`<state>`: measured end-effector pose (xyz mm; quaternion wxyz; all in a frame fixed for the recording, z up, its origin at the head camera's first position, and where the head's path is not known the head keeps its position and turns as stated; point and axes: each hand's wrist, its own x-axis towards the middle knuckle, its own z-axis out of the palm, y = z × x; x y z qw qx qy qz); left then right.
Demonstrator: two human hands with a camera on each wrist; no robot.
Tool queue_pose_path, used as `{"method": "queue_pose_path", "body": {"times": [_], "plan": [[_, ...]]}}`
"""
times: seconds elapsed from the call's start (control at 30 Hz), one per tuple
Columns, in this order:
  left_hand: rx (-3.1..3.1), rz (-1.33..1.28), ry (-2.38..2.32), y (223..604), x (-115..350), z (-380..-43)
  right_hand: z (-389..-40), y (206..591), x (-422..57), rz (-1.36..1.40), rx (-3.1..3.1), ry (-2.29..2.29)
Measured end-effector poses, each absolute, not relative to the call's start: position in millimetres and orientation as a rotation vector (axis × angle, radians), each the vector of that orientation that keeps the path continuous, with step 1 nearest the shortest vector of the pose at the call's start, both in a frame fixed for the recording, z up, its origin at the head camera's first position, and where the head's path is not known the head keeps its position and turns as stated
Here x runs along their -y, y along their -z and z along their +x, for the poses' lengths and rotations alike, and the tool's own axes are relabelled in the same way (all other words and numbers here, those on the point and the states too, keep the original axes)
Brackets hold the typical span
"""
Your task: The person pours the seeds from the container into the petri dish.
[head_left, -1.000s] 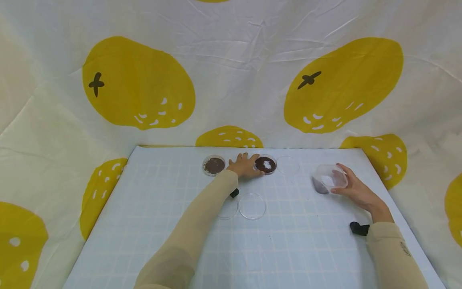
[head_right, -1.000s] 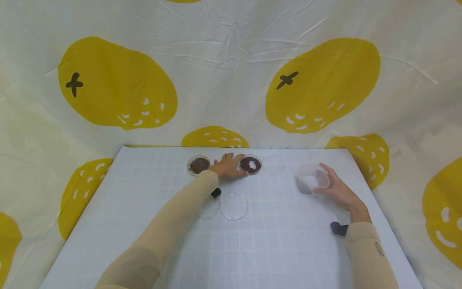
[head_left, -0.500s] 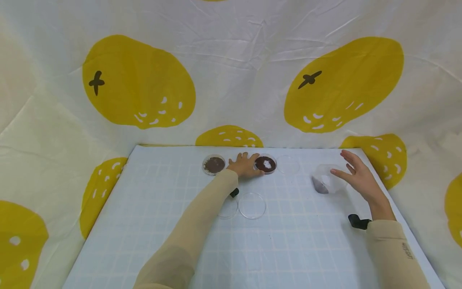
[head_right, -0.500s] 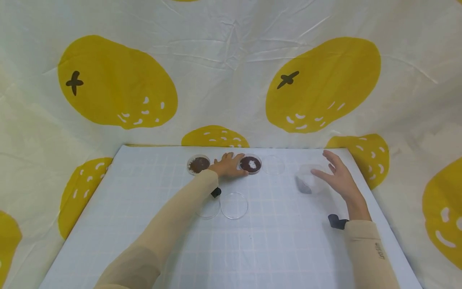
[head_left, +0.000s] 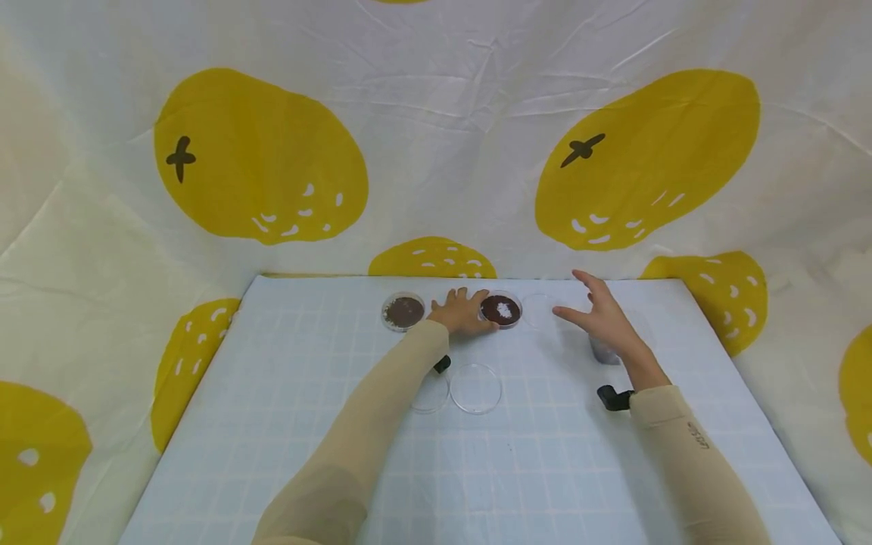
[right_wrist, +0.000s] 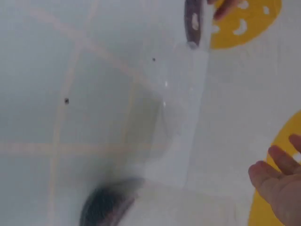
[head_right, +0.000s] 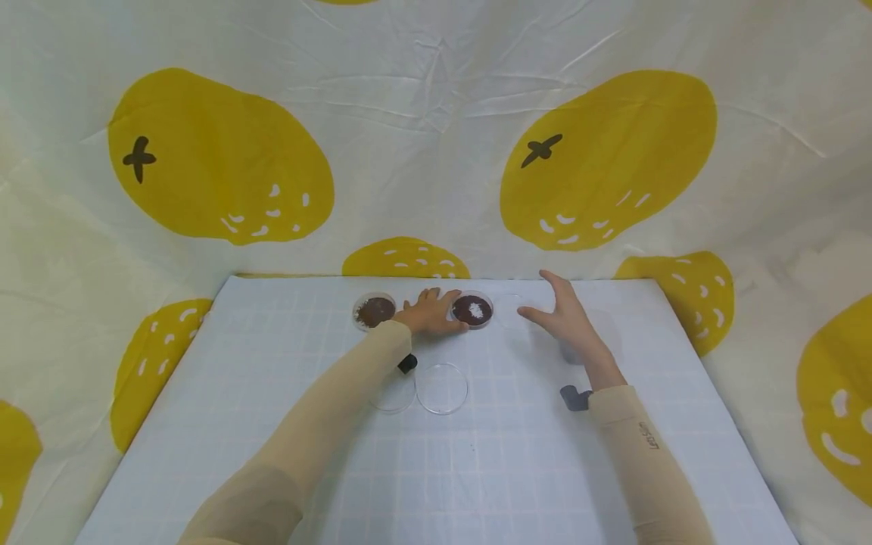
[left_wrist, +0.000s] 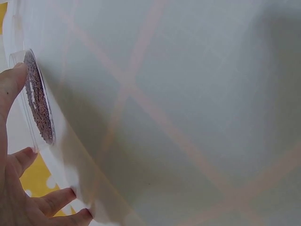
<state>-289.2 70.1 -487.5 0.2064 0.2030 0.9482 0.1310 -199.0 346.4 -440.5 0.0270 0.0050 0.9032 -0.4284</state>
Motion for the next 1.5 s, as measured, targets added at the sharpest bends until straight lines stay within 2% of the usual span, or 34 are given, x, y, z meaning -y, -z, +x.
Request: {"method": "queue_pose_path", "body": {"times": [0.3,0.53,0.77,1.07,1.5], "plan": [[-2.632,0.546,-0.361,486,-70,-288,-230,482,-326,0.133,-2.703,1.219],[-2.637,0.558,-0.352,487,-70,-290,-238,494,-324,0.232,-2.728,1.066],[-2.633,0.560,-0.362,492,-71,-293,-245,503,-327,0.203,-2.804,0.823],[-2.634,0.549,-0.366,488,-71,-290,-246,505,-326,0.178,-2.867,0.724],[-2.628,0.549,-0.377,491,-71,-292,-236,495,-320,0.218,-2.904,0.853]]}}
